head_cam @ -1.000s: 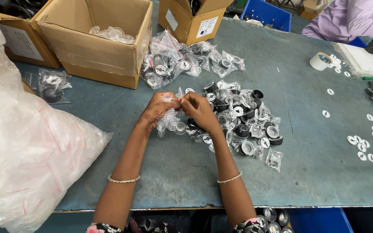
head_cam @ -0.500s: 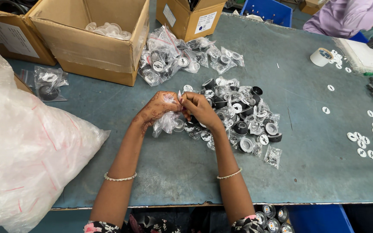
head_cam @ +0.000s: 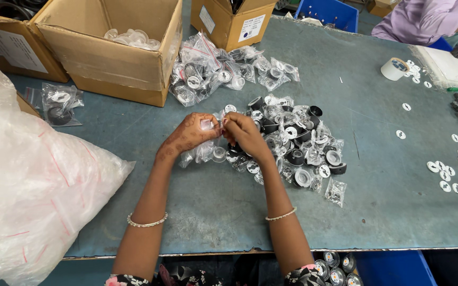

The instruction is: The person repeatedly picks small black and white circular components from a table and places them into clear plastic bags. The person seals each bag and sets it aside, continuing the process with additional components from a large pile.

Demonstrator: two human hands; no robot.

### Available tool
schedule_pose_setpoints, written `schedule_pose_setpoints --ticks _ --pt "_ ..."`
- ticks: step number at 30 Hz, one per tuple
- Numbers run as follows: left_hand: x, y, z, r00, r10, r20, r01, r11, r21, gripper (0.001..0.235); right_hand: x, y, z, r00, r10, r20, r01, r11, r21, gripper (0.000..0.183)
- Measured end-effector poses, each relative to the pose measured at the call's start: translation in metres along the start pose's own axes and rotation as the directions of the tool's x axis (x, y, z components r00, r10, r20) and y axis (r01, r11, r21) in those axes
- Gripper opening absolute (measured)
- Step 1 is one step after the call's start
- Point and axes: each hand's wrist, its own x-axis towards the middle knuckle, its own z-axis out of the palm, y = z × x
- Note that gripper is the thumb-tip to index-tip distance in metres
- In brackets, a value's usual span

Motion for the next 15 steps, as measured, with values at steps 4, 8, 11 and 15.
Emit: schedule_pose_setpoints --ticks 4,8,11,15 --pt "0.003 -0.014 0.004 0.999 -0.039 -0.009 0.037 0.991 -0.125 0.011 0.002 0.004 0.003 1.0 0.014 -0.004 -0.014 1.0 -0.005 0.025" --pt "0.01 -0.03 0.011 0.998 -0.051 0.032 0.061 0.86 -0.507 0.012 0.004 0.006 0.001 0.999 0.029 0.021 -0.032 0.982 0.188 0.026" --pt "0.015 -0.037 0.023 0.999 0.037 0.015 -0.02 0.786 -0.618 0.012 0.004 0.008 -0.002 0.995 0.095 0.022 -0.097 0.966 0.241 0.031" --pt "0.014 -0.042 0.029 0.998 0.049 0.036 -0.013 0.742 -0.67 0.012 0.005 0.014 -0.004 0.996 0.06 0.058 -0.073 0.969 0.236 0.03"
